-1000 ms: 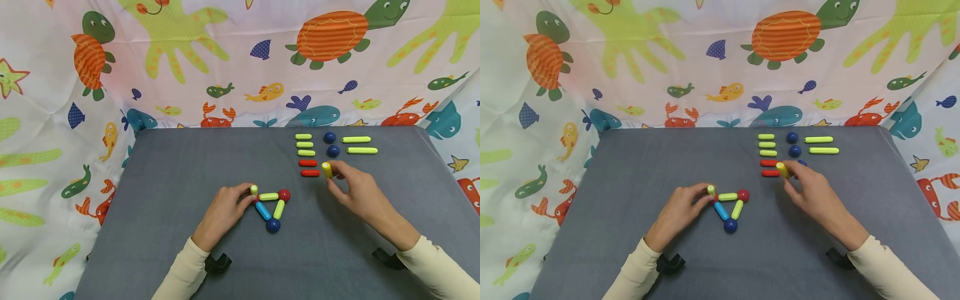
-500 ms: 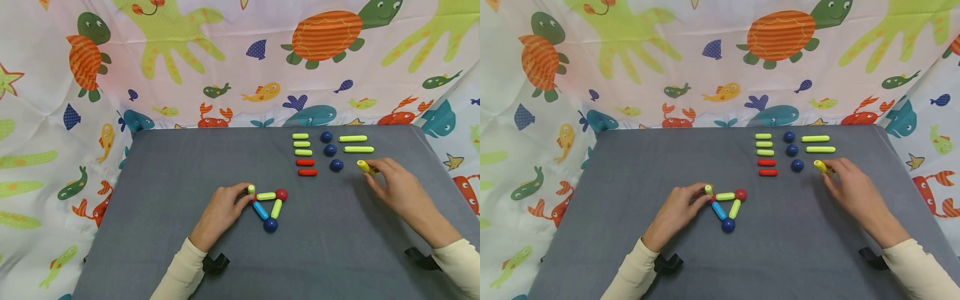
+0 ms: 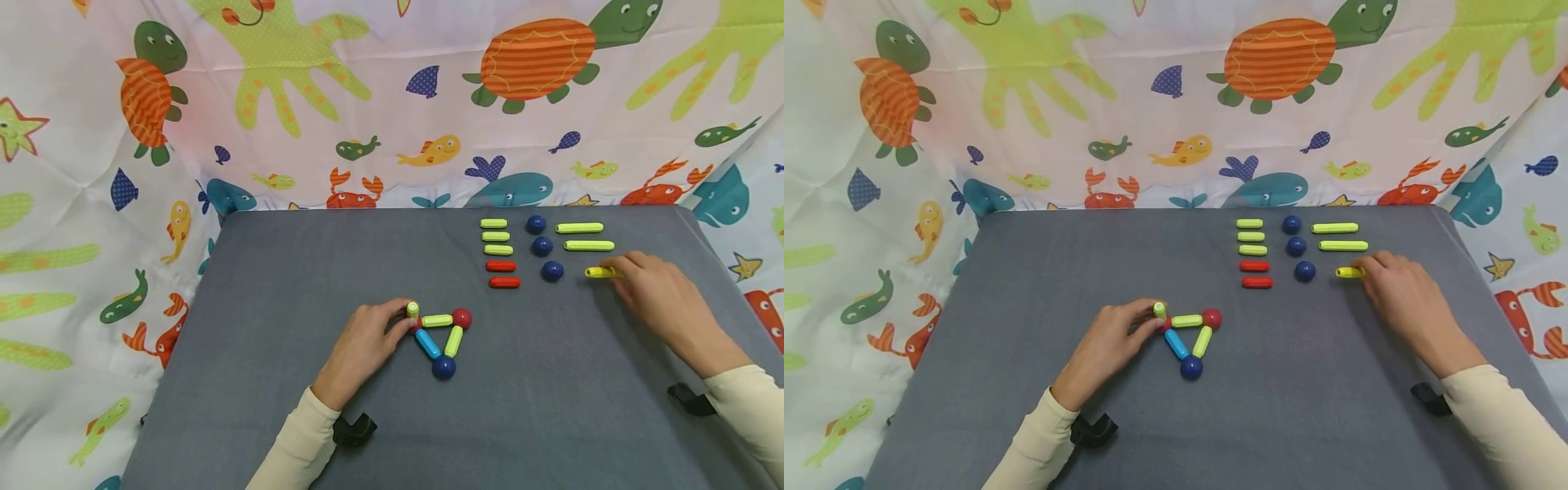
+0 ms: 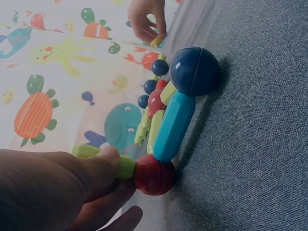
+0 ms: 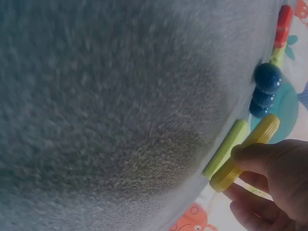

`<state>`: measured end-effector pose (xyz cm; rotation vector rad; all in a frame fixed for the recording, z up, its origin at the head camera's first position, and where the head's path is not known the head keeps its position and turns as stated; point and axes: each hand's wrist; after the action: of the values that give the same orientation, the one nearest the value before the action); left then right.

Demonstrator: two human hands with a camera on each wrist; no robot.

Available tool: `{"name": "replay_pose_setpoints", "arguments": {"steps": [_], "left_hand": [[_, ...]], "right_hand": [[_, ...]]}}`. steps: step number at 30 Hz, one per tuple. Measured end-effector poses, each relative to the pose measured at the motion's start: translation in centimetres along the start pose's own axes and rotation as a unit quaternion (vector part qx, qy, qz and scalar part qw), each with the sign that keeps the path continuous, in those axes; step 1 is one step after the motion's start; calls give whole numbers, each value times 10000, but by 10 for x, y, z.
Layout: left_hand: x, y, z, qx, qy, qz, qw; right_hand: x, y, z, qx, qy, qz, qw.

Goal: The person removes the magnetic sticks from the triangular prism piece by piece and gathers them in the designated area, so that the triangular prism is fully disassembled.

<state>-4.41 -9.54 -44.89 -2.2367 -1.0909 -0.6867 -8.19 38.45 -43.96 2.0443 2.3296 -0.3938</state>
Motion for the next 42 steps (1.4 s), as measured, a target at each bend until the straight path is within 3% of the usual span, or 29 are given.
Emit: {"name": "replay_pose_setpoints", "arguments": {"steps": [14,32,37,42], "left_hand": [[0,1,0,16,-47,40,10000],[-1,4,2,-86,-84,86,9999],[-1,4,5,-43,-242,-82,9997],[-1,4,6,174,-130,-222,9995]], "right_hand": [[0,-21,11,-451,397,-9,9982],[1,-25,19,-625,457,39,9970],[-8,-23,12,-437,438,-59,9981],[-43,-20,2,83,202,-553,9982]]}}
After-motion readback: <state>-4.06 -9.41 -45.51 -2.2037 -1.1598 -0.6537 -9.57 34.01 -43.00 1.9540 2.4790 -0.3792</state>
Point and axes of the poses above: each hand's wrist, its own y-axis away from the middle knuckle, its own z-axis out of the palm, x = y × z, and after that the axes turned 15 degrees about z, right-handed
